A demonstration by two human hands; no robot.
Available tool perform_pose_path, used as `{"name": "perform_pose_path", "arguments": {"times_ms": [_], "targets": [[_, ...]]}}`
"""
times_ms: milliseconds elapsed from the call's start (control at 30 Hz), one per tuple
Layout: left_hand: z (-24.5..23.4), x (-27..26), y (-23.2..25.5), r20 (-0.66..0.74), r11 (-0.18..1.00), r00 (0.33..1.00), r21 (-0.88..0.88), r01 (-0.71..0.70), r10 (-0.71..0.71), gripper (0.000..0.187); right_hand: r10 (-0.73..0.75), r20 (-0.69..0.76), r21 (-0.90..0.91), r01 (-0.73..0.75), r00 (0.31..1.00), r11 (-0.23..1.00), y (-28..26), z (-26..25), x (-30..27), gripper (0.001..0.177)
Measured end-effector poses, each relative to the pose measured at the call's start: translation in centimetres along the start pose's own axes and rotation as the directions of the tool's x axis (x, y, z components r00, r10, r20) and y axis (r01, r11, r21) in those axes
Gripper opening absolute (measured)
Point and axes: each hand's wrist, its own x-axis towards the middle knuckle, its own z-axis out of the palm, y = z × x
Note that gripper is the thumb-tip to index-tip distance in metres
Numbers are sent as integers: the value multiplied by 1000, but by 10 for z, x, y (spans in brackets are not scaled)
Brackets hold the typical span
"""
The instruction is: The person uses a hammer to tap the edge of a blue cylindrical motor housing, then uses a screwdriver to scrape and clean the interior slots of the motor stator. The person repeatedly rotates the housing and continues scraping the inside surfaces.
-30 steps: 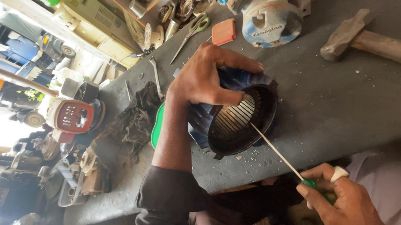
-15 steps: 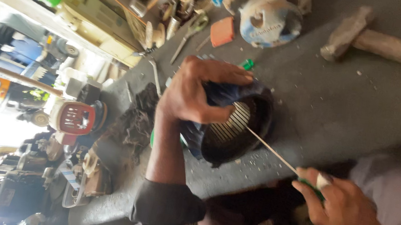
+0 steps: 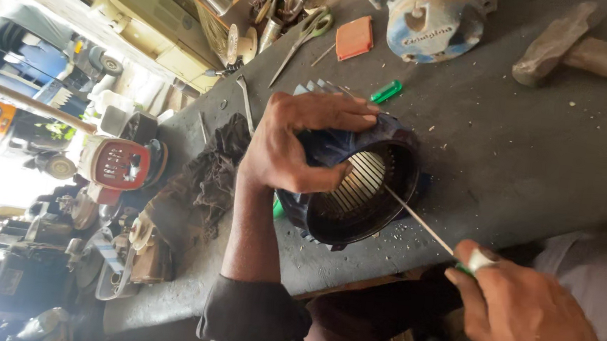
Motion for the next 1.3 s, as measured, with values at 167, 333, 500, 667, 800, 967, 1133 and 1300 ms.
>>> {"name": "perform_pose_path", "arguments": {"times_ms": [167, 333, 500, 667, 800, 967, 1133, 1300], "targets": [[3, -13, 0, -13, 998, 999, 29, -49, 49, 53, -331, -24, -232, 317, 943, 920, 45, 26, 1, 24], [0, 0, -15, 23, 994, 994, 14, -109, 109, 53, -467, -93, -323, 417, 880, 850, 53, 9, 13, 26], [1, 22, -17, 72, 996, 993, 2, 91, -91, 53, -452, -212, -187, 417, 867, 889, 6, -17, 16, 23], [10, 45, -16, 124, 983, 981, 122, 136, -151, 50, 468, 315, 371, -561, 826, 740, -41, -35, 20, 21], [15, 67, -24, 172, 990, 979, 107, 91, -109, 48, 564, 412, 112, -654, 716, 748, -41, -54, 28, 16], [15, 73, -32, 186, 986, 980, 164, 38, -69, 48, 480, 373, 663, -590, 794, 460, -21, 1, 1, 25], [15, 66, -34, 192, 991, 977, 116, 72, -94, 48, 380, 145, 656, -376, 913, 654, 20, 48, -27, 26], [5, 68, -22, 217, 990, 969, 99, 99, -118, 46, 225, 162, -82, -214, 961, 973, 20, 10, -10, 43]]}}
